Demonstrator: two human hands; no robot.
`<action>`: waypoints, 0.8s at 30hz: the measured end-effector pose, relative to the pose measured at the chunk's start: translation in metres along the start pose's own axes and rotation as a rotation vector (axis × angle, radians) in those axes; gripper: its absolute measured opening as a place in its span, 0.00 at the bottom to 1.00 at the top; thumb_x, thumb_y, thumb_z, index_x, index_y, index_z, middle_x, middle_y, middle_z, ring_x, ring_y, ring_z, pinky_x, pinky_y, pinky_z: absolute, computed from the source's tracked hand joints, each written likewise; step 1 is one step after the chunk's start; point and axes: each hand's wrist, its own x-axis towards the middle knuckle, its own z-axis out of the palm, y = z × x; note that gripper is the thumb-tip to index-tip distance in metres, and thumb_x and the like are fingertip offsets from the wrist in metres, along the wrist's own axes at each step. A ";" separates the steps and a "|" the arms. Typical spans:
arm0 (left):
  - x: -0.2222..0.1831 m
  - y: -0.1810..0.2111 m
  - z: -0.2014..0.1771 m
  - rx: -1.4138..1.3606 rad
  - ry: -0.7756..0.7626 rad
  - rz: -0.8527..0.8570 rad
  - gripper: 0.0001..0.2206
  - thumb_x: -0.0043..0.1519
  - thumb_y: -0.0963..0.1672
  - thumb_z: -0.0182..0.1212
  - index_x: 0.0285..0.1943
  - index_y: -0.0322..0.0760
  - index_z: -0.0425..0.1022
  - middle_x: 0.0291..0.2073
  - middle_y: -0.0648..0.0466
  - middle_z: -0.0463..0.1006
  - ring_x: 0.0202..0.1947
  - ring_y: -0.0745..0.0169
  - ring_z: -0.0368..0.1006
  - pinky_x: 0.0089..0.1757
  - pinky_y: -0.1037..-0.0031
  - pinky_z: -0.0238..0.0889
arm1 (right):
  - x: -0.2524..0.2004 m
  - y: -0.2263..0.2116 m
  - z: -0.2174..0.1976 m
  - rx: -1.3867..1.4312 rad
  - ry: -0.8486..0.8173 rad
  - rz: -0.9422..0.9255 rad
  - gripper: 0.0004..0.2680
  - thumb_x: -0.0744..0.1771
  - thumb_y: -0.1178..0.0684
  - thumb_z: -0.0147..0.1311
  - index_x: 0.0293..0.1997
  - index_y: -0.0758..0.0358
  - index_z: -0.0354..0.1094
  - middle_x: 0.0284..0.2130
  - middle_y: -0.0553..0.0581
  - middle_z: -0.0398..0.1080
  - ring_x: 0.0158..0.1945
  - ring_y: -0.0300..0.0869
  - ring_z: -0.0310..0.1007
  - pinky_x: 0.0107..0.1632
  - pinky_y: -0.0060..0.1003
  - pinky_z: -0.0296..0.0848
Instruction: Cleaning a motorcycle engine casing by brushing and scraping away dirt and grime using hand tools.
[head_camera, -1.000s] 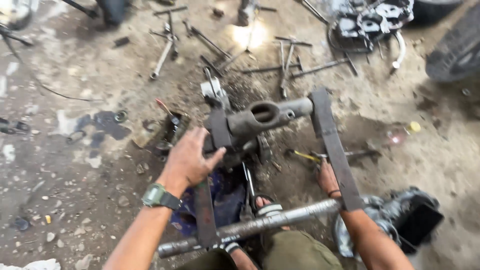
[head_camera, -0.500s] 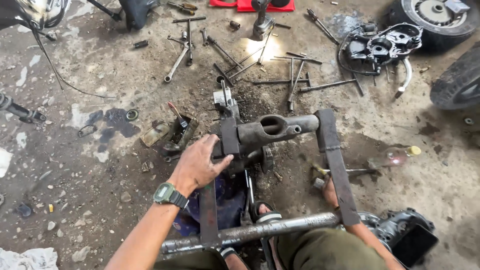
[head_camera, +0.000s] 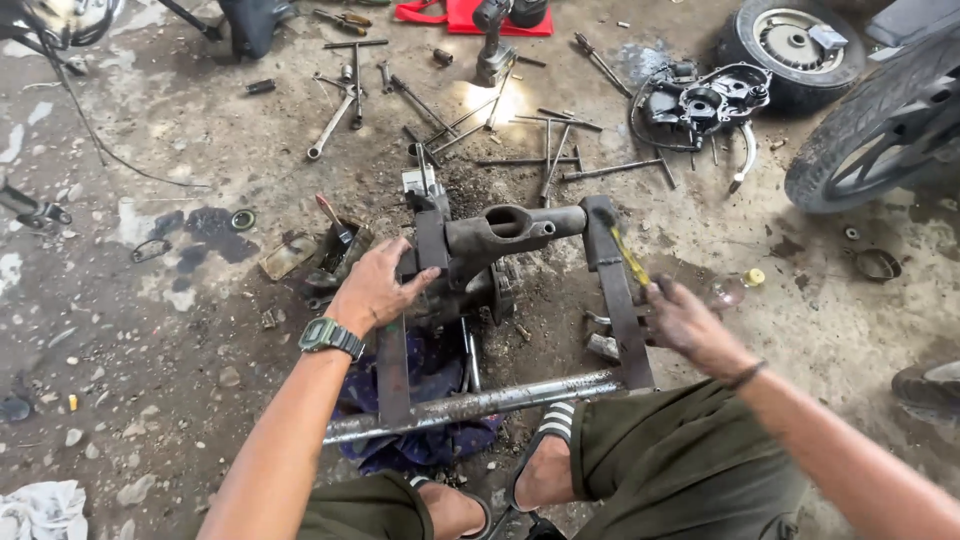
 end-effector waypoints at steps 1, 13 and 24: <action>0.001 0.001 0.000 0.000 0.003 -0.002 0.30 0.64 0.59 0.53 0.60 0.32 0.68 0.54 0.38 0.76 0.58 0.33 0.72 0.57 0.45 0.67 | -0.006 -0.003 0.011 -0.001 -0.003 -0.003 0.20 0.74 0.46 0.36 0.72 0.70 0.52 0.56 0.74 0.64 0.54 0.59 0.70 0.51 0.60 0.75; -0.022 0.023 0.003 -0.132 0.101 -0.161 0.30 0.60 0.63 0.59 0.60 0.42 0.71 0.54 0.37 0.74 0.61 0.34 0.70 0.55 0.50 0.70 | 0.006 0.037 0.034 0.036 0.173 -0.068 0.22 0.74 0.42 0.32 0.75 0.68 0.48 0.67 0.82 0.53 0.73 0.68 0.46 0.71 0.66 0.49; -0.087 0.008 0.050 -0.270 -0.044 -0.369 0.38 0.52 0.66 0.52 0.65 0.48 0.66 0.69 0.41 0.66 0.79 0.37 0.40 0.62 0.34 0.51 | -0.054 0.050 0.027 0.396 0.287 0.230 0.23 0.69 0.48 0.44 0.73 0.67 0.51 0.69 0.55 0.58 0.69 0.35 0.57 0.71 0.30 0.54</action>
